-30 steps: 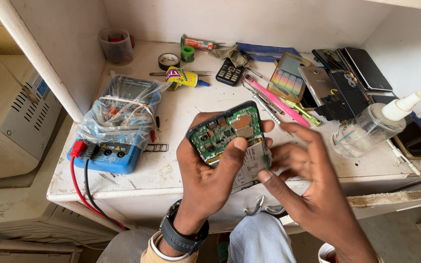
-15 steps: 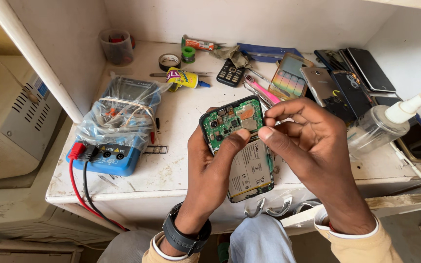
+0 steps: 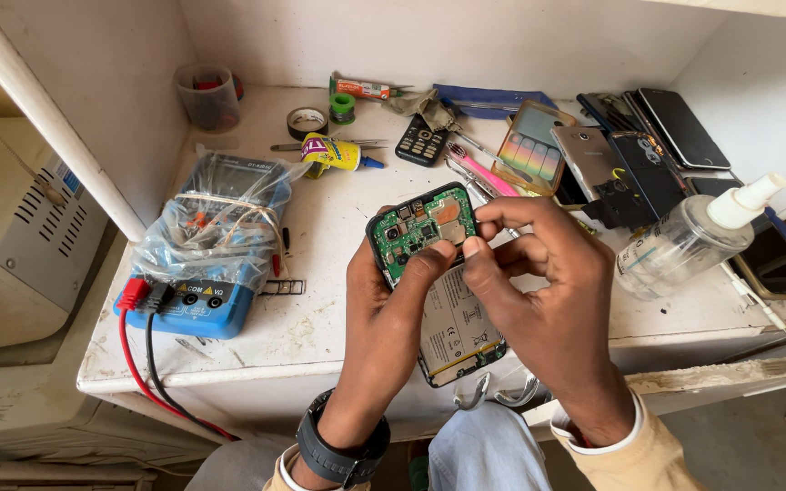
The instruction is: The person cleans a disassembled phone logic board with a cloth, then works on the opened phone chassis, pressing the battery and fitting a camera module component onto the board. The person handles the phone frame, board, and small internal parts at a cluttered repair workbench.
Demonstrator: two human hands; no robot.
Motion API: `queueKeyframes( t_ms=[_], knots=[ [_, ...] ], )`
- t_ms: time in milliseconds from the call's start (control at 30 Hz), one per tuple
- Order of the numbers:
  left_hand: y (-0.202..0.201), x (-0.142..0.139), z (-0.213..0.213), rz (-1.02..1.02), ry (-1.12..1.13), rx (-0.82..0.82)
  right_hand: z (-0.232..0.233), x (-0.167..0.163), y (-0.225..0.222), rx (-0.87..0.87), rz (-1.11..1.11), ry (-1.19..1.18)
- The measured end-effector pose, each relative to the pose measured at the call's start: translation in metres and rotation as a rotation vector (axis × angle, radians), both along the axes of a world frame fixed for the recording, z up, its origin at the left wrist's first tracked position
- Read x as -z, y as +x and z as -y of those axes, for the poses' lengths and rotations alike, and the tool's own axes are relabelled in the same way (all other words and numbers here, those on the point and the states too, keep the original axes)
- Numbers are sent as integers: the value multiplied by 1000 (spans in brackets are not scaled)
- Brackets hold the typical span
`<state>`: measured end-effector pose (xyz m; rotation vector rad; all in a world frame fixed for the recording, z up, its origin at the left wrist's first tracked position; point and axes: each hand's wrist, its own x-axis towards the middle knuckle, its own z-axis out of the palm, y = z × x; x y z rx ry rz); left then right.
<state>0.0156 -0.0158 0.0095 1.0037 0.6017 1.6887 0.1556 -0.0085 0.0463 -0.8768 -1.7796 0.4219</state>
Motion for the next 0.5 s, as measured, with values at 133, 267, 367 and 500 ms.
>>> queueKeyframes(
  t_ms=[133, 267, 367, 500],
  knots=[
    [-2, 1, -1, -40, -41, -5, -4, 4, -3, 37, 7, 9],
    [-3, 2, -3, -27, -48, 4, -12, 10, -3, 22, -29, -22],
    [-4, 3, -4, -40, -54, -3, -16, 17, -3, 4, -60, -28],
    [-4, 4, -5, -51, -77, -14, -21, 25, -2, -57, -132, -75]
  ],
)
